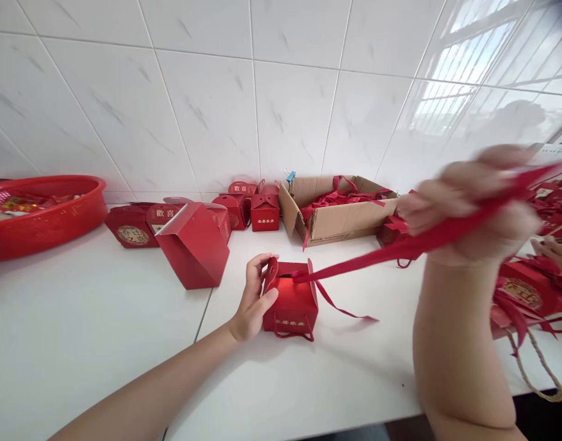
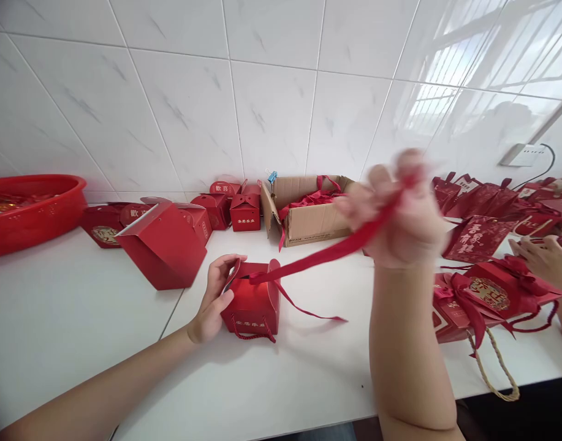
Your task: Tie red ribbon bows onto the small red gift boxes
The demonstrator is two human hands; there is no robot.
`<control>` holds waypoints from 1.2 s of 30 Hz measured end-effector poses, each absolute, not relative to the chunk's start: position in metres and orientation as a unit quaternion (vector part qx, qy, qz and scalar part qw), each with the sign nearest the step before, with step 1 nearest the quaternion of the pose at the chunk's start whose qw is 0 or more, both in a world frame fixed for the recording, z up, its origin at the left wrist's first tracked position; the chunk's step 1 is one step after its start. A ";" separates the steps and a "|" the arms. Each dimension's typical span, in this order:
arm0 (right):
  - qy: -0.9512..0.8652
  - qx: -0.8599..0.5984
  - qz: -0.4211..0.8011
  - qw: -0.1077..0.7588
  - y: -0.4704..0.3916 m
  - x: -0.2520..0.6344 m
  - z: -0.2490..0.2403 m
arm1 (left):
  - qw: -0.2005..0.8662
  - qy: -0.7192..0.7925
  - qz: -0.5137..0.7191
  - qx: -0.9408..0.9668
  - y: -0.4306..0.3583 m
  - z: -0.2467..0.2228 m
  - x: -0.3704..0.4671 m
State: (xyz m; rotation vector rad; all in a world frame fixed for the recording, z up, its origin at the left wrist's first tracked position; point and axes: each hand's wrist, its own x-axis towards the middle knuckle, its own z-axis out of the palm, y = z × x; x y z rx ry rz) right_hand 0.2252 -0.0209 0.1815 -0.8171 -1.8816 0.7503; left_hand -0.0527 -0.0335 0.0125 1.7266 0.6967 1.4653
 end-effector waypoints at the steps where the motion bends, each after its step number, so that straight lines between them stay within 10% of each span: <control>1: -0.742 -0.296 0.323 0.508 -0.018 0.210 0.180 | 0.374 0.264 0.590 0.665 -0.034 0.012 -0.051; 9: -0.754 -0.334 0.490 0.283 0.001 0.124 0.133 | 0.337 0.259 0.639 0.641 -0.038 0.014 -0.043; 36: -0.704 -0.366 0.526 0.305 -0.004 0.102 0.117 | 0.413 0.225 0.640 0.608 -0.037 0.010 -0.045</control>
